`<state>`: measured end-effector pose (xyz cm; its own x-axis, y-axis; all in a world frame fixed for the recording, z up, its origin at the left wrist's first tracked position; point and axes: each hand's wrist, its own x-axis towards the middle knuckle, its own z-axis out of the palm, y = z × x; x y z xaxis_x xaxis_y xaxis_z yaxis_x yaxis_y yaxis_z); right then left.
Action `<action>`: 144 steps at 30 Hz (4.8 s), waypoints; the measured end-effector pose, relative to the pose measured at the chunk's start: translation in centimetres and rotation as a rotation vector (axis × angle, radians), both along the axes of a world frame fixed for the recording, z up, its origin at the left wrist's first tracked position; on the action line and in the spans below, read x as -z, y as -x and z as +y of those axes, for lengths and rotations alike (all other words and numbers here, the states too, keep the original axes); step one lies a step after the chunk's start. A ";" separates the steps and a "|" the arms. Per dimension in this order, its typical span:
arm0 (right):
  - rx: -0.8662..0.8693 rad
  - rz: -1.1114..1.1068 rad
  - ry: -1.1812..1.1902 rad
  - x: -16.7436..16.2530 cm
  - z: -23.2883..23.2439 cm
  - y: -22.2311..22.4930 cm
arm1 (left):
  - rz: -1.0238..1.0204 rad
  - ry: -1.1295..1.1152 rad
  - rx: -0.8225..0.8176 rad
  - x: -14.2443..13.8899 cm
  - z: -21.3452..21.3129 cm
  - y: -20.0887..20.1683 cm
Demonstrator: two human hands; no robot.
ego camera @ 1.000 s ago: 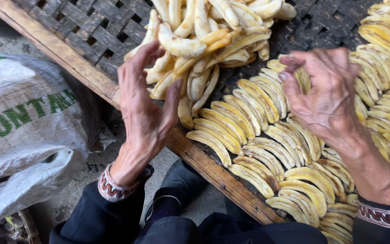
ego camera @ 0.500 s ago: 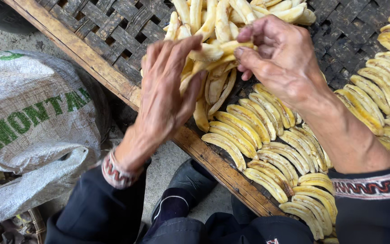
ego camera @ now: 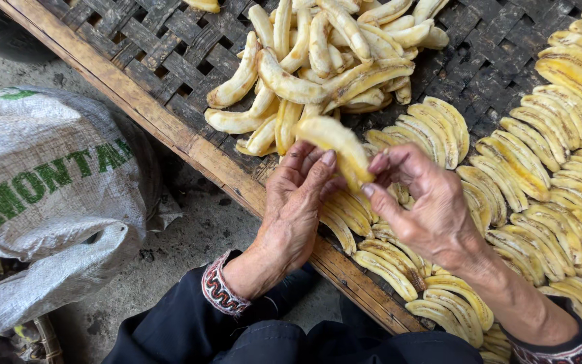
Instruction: The person picks peeled banana halves one at a time from a pile and lays them in neat rows on a woven bamboo drying rack, placing each banana beside the others to build up the rows. The person continues transferring bananas from the pile onto the rack throughout the episode.
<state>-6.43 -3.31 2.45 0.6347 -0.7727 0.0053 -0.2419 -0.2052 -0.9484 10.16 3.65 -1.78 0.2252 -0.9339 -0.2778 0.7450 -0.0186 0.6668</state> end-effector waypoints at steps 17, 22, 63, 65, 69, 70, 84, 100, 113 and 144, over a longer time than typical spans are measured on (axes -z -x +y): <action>0.059 0.254 0.687 -3.9 -7.0 6.5 | -0.571 -0.012 0.134 -2.3 1.3 -0.2; 0.184 0.091 0.500 1.0 -11.2 8.9 | -0.556 -0.075 0.082 -1.9 1.5 -1.2; 0.127 0.528 0.561 2.8 -11.2 9.9 | -0.550 -0.139 0.118 -1.8 3.4 -0.9; 0.140 0.520 0.577 2.9 -11.5 10.1 | -0.559 -0.129 0.129 -2.0 3.5 -1.0; 0.110 0.689 0.442 2.3 -11.9 10.9 | -0.566 -0.143 0.152 -2.3 3.5 -1.2; 0.090 0.728 0.448 2.2 -12.1 11.0 | -0.553 -0.148 0.150 -2.3 3.5 -1.2; 0.020 0.672 0.951 2.4 -8.6 7.1 | -0.441 -0.073 0.147 -2.3 2.9 -0.6; -0.134 0.148 0.202 -0.3 -4.3 3.5 | -0.477 -0.084 0.144 -1.9 2.0 0.1; 0.214 0.485 0.342 -1.6 -11.9 9.5 | -0.538 -0.059 0.128 -2.7 2.8 -0.9; -0.168 0.600 1.292 -1.2 -9.7 -1.2 | -1.600 0.228 -0.053 -3.6 0.6 -5.7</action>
